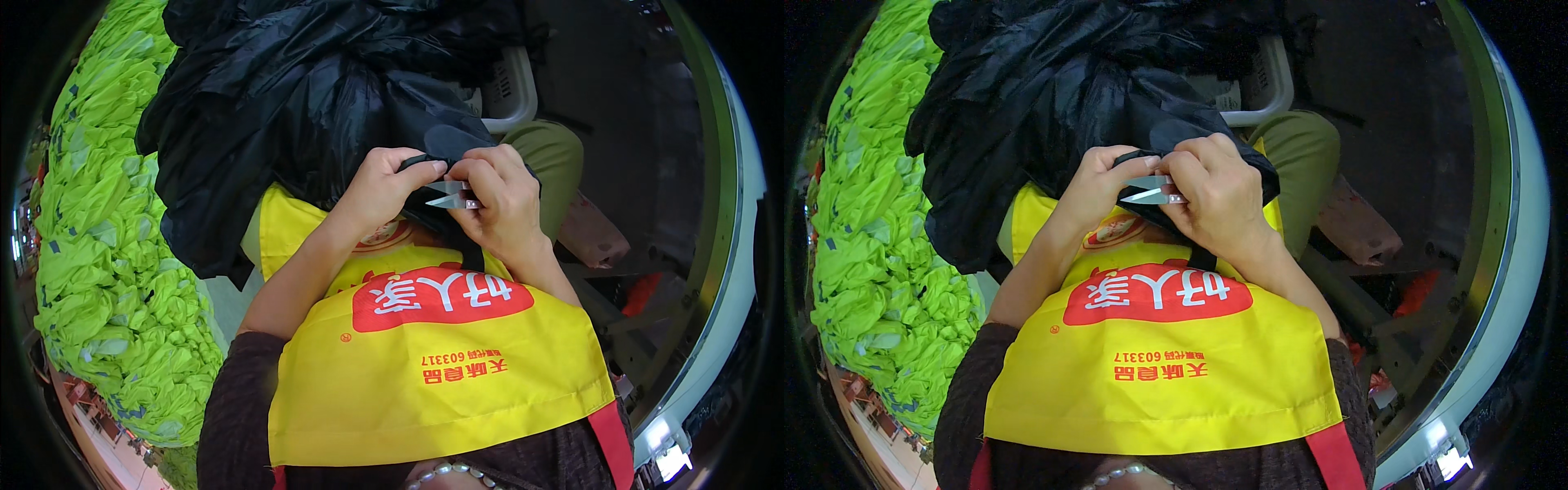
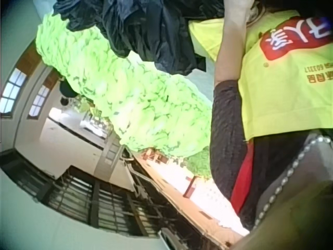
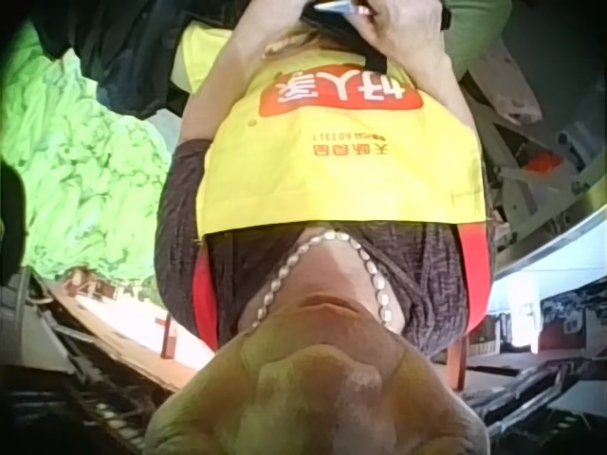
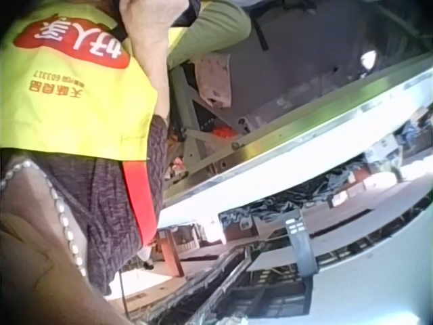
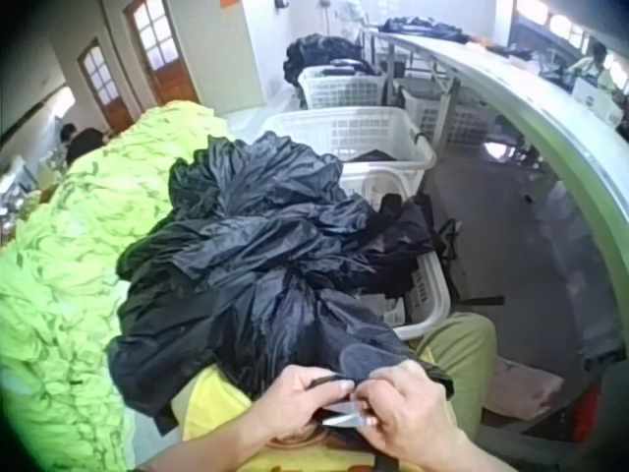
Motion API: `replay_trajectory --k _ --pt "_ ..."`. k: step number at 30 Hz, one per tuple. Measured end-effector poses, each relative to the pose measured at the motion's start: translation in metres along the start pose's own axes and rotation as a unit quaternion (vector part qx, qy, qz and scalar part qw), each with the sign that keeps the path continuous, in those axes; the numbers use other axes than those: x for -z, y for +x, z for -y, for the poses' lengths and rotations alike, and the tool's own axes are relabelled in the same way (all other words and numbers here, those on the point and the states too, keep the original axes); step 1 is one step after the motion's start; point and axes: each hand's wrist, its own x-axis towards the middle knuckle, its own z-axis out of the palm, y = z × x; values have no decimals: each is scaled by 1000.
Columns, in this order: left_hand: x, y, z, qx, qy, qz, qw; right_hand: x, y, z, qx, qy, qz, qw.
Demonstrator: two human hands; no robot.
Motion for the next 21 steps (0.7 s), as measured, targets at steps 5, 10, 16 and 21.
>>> replay_trajectory --k 5,10,16,21 --pt "7 1 5 22 -69 19 997 8 -1 -4 -28 159 61 985" --pt "-1 -10 -16 91 -78 -36 992 30 -6 -13 -136 321 152 925" --pt "6 -6 -19 116 -87 -24 989 30 -17 -23 -168 249 146 943" --pt "11 2 0 97 -81 -48 991 25 -16 -29 -86 38 139 986"
